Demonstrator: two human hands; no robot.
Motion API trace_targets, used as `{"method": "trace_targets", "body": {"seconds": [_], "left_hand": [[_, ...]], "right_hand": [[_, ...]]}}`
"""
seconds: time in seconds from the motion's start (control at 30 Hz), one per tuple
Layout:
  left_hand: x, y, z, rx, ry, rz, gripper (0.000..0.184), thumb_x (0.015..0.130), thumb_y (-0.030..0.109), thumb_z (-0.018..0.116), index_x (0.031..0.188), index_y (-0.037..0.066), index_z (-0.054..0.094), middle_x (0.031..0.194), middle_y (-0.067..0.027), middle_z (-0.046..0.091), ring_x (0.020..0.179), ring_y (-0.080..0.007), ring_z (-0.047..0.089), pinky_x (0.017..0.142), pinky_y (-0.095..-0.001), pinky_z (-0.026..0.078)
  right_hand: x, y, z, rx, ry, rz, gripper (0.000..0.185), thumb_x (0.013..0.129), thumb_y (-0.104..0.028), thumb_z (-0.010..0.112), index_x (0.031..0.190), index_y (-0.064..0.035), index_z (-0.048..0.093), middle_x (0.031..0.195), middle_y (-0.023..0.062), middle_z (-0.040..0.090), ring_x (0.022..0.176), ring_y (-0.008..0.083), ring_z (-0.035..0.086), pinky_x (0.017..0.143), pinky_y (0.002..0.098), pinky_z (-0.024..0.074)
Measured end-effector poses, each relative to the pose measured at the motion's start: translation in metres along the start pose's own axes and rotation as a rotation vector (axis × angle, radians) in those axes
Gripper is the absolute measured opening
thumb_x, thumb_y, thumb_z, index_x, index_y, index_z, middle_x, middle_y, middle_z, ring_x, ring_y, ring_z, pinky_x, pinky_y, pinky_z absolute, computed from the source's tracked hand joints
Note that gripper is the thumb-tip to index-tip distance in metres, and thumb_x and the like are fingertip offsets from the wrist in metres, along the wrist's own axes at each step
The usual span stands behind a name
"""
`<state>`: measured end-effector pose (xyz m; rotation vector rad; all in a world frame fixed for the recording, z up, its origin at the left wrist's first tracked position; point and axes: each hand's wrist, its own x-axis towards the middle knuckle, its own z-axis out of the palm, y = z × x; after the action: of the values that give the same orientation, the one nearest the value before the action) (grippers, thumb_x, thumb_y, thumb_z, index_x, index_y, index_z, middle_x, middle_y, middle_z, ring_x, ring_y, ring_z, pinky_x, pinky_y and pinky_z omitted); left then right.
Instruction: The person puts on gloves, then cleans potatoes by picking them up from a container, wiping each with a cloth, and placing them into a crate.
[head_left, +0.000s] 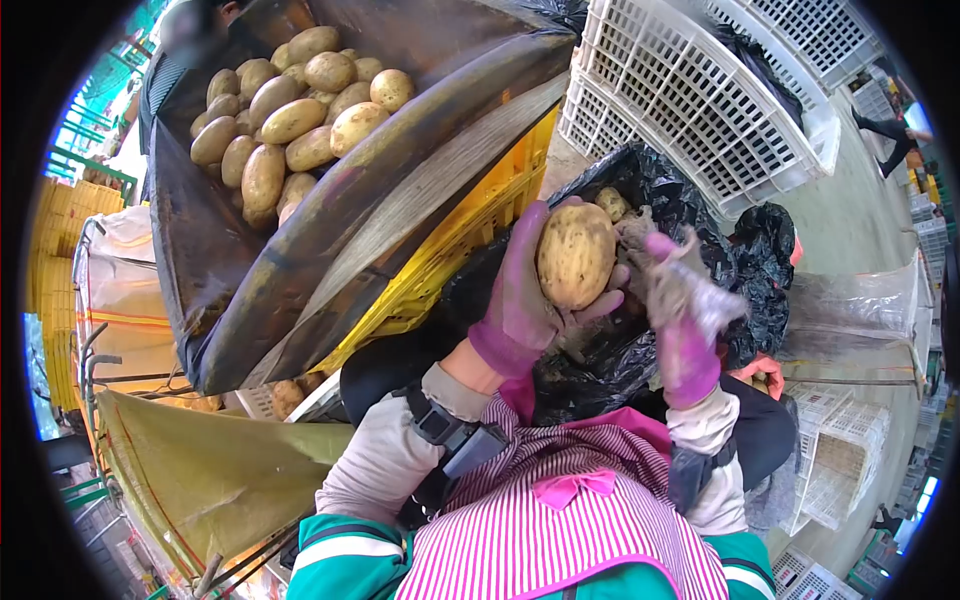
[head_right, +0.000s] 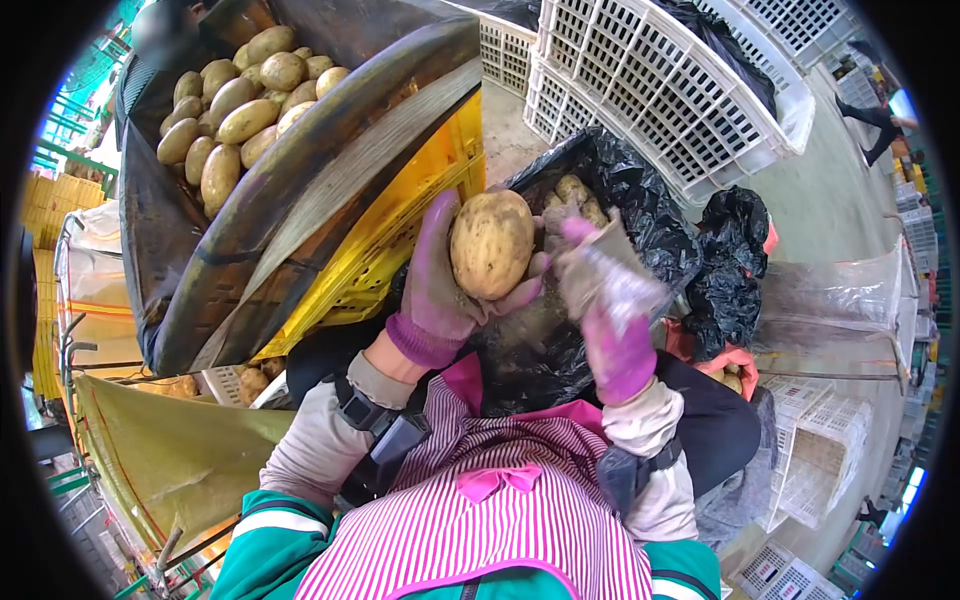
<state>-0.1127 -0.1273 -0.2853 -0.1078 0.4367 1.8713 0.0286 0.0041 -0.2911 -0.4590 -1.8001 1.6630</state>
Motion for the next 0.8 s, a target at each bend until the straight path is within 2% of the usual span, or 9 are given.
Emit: {"method": "trace_targets", "body": {"seconds": [0.1,0.23,0.3,0.33,0.47,0.6,0.67,0.73,0.8], "left_hand": [[0.008,-0.012,-0.005,0.272,0.082,0.233,0.061,0.098,0.056,0.038,0.137,0.009,0.046,0.127,-0.0121,0.056,0.11,-0.0246,0.06,0.095,-0.0439,0.05],[0.004,-0.009,0.01,0.074,0.029,0.221,0.055,0.101,0.046,0.041,0.136,0.004,0.044,0.127,-0.01,0.055,0.114,-0.02,0.057,0.103,-0.035,0.044],[0.001,-0.011,0.006,0.007,-0.015,0.171,0.055,0.101,0.044,0.042,0.137,0.003,0.042,0.128,-0.0098,0.054,0.115,-0.0211,0.056,0.103,-0.0357,0.044],[-0.004,-0.013,0.001,0.461,0.034,0.417,0.06,0.093,0.035,0.055,0.139,0.0,0.036,0.129,-0.0122,0.053,0.116,-0.0232,0.055,0.103,-0.0358,0.043],[0.001,-0.014,-0.005,0.763,-0.076,0.546,0.064,0.09,0.023,0.06,0.142,0.001,0.03,0.132,-0.0139,0.049,0.119,-0.0236,0.053,0.104,-0.0358,0.042],[0.002,-0.018,-0.011,0.939,-0.135,0.646,0.072,0.087,0.01,0.066,0.145,0.003,0.024,0.136,-0.0157,0.045,0.122,-0.024,0.051,0.106,-0.0358,0.041],[0.004,-0.027,-0.021,1.213,-0.193,0.918,0.078,0.085,0.004,0.069,0.147,0.004,0.021,0.138,-0.0165,0.043,0.124,-0.0242,0.05,0.106,-0.0357,0.041],[0.008,-0.038,-0.032,0.939,-0.331,0.823,0.08,0.085,0.0,0.068,0.148,0.007,0.019,0.139,-0.0162,0.042,0.125,-0.0237,0.049,0.107,-0.0357,0.04],[0.014,-0.043,-0.045,0.78,-0.381,0.683,0.08,0.086,-0.003,0.065,0.149,0.011,0.018,0.139,-0.0146,0.042,0.125,-0.0224,0.049,0.107,-0.036,0.04]], "right_hand": [[-0.012,-0.017,0.032,0.061,-0.186,0.008,0.036,0.093,-0.014,0.058,0.128,-0.0068,0.055,0.127,0.0096,0.055,0.095,0.0199,0.062,0.073,0.0336,0.0541],[-0.004,-0.019,0.059,-1.234,-0.19,-0.514,0.033,0.089,-0.018,0.062,0.121,-0.0094,0.06,0.119,0.0106,0.058,0.097,0.0248,0.061,0.079,0.0377,0.0509],[-0.006,0.002,0.055,-0.936,-0.137,-0.261,0.042,0.084,-0.013,0.064,0.125,-0.0098,0.058,0.124,0.0143,0.056,0.11,0.028,0.056,0.09,0.0396,0.0467],[-0.004,0.003,0.053,-0.833,-0.116,-0.181,0.045,0.083,-0.011,0.065,0.127,-0.0099,0.057,0.125,0.0156,0.056,0.115,0.029,0.054,0.093,0.0403,0.0453],[0.006,0.004,0.018,-1.021,0.015,-0.315,0.042,0.091,-0.018,0.061,0.131,-0.0089,0.053,0.108,0.0124,0.063,0.093,0.0283,0.062,0.083,0.0359,0.0513],[0.008,-0.005,0.017,0.655,-0.373,0.002,0.053,0.093,-0.018,0.06,0.141,-0.0041,0.041,0.108,0.0056,0.061,0.096,0.0222,0.06,0.085,0.04,0.0502],[0.002,0.003,0.035,-0.36,-0.257,-0.226,0.052,0.089,-0.014,0.062,0.137,-0.0053,0.045,0.113,0.0063,0.062,0.112,0.0246,0.056,0.096,0.0401,0.0457],[0.004,-0.001,0.045,-1.045,-0.122,-0.413,0.051,0.084,-0.011,0.064,0.133,-0.0075,0.051,0.119,0.0075,0.062,0.119,0.0277,0.054,0.101,0.0403,0.0434],[0.006,0.004,0.041,-0.95,-0.169,-0.593,0.052,0.079,-0.011,0.066,0.129,-0.0105,0.055,0.124,0.0109,0.059,0.117,0.0306,0.055,0.1,0.0412,0.0429]]}}
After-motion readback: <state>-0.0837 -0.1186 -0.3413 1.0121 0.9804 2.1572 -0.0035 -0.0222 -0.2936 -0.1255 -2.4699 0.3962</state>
